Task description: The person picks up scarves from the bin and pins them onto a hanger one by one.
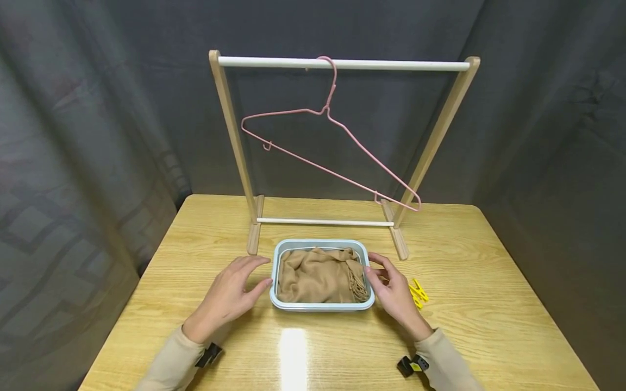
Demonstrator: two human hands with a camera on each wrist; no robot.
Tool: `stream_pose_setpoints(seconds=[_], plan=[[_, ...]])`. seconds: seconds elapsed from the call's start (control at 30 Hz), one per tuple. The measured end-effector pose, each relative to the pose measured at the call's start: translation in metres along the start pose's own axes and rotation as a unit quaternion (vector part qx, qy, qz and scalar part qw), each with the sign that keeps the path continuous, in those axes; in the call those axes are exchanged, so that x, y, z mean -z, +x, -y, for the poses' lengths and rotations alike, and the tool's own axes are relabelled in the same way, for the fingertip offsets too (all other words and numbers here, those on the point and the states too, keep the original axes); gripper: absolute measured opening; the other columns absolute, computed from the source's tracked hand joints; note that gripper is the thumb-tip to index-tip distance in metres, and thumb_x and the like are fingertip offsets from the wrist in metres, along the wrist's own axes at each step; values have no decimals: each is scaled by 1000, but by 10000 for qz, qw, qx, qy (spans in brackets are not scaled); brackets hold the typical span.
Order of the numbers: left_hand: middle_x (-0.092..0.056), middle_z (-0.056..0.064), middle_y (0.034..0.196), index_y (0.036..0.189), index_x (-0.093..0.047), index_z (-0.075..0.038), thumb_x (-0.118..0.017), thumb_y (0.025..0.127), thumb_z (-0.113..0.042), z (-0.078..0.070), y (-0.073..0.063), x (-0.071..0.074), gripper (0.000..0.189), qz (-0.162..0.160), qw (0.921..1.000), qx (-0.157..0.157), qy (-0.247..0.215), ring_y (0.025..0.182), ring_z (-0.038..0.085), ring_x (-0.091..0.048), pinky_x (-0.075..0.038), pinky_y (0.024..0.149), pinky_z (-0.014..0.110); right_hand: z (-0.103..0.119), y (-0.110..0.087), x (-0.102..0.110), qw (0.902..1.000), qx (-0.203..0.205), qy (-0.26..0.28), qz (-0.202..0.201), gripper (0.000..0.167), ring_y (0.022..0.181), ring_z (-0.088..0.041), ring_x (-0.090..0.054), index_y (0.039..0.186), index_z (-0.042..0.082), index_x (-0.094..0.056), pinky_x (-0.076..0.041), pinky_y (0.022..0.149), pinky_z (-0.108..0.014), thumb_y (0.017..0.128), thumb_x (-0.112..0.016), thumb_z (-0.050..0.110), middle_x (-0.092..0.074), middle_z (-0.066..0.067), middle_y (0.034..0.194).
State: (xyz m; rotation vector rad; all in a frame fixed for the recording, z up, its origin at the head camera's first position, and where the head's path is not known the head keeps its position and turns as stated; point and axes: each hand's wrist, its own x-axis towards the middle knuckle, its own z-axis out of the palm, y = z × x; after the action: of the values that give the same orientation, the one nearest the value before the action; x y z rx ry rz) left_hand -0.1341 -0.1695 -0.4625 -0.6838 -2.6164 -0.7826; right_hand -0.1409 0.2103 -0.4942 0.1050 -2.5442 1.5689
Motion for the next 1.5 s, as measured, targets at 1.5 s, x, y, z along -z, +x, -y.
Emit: stream_pose_setpoints(seconds=[1.5], plan=[[-73,-5,84,78,-78,-22,-84,91,-30,-52,53,-44,16,1519,9832,-440,911,104,27,-67,-43,111,65,-7,-6,-15,9967,157,546,-588,36,95,2,-70,139,3,-66,-56,84,-13,104,-67,9,-73,-22,131]])
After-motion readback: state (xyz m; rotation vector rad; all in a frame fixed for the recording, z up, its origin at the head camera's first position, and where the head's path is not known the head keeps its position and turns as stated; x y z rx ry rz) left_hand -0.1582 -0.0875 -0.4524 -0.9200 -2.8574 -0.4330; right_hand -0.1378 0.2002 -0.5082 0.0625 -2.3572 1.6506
